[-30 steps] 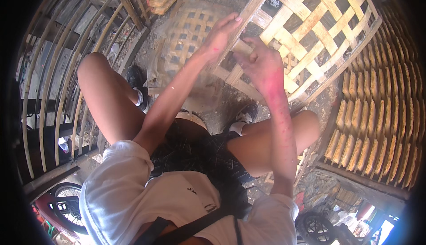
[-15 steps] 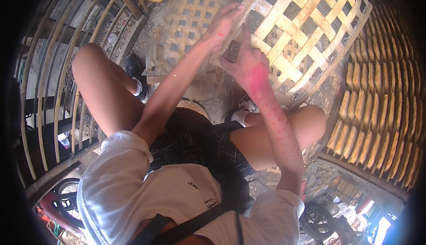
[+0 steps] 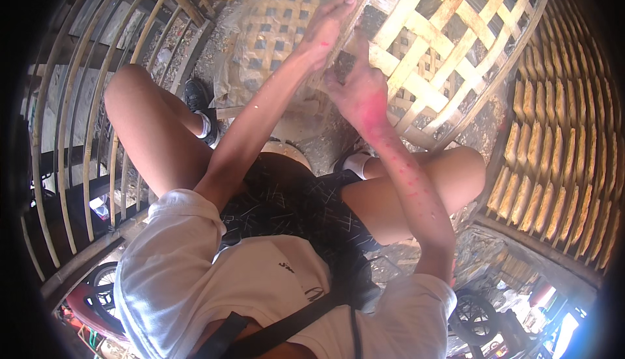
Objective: The person sits on the floor and assembles a wooden lattice panel by hand, aligning and pressing slats into place. They repeatedly lift, rotate, and inspect the panel, then place it down and pick up another to continue assembly.
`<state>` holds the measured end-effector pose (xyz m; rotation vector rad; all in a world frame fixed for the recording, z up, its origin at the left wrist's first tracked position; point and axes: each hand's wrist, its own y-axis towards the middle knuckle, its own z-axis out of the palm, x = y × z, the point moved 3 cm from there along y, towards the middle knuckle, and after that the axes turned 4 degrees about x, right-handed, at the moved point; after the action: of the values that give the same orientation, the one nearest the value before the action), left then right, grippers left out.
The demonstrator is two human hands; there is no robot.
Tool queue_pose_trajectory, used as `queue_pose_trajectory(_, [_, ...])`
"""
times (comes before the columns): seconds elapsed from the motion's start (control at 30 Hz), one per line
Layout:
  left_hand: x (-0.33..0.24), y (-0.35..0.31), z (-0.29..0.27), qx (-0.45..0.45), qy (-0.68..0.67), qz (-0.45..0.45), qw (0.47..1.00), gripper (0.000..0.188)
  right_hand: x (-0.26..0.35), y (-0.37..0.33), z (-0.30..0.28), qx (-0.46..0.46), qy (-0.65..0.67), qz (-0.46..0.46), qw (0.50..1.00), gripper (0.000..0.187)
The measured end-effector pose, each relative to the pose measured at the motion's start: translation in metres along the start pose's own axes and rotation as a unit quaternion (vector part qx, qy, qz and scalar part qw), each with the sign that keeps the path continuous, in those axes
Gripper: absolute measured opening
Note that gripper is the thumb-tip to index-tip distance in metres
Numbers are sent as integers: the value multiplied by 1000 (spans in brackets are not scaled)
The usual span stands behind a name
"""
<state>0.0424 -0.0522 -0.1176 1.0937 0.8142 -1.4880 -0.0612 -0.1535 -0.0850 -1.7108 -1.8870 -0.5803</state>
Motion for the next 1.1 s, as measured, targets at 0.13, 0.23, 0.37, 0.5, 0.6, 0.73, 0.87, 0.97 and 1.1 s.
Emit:
queue_pose_trajectory(0.13, [0,0,0,2,9,4,1000,39,-10,1,11,-47,-42,-62,996,90])
queue_pose_trajectory(0.23, [1,-1,3,-2,-3,14,1000,40,-17,-1,19,-95,-92,-110,985,80])
queue_pose_trajectory(0.37, [1,-3,10,-12,15,19,1000,38,-24,2,15,-163,-81,-123,976,52])
queue_pose_trajectory(0.5, [2,-7,11,-34,38,-14,999,37,-26,5,-6,-221,-19,-137,965,19])
queue_pose_trajectory(0.6, [3,-8,12,-43,19,-3,999,36,-26,2,-22,-184,10,-130,974,14])
queue_pose_trajectory(0.73, [9,-4,10,-23,-3,-5,1000,36,-22,9,-36,-78,-128,-101,983,15])
queue_pose_trajectory(0.87, [9,0,7,-2,35,3,999,34,-19,10,-40,-33,-121,-77,989,20])
queue_pose_trajectory(0.97, [8,1,9,19,19,-22,999,35,-15,9,-36,-118,-147,-138,972,24])
queue_pose_trajectory(1.1, [4,-2,16,-16,22,4,1000,36,-18,11,-29,-182,-170,-220,943,27])
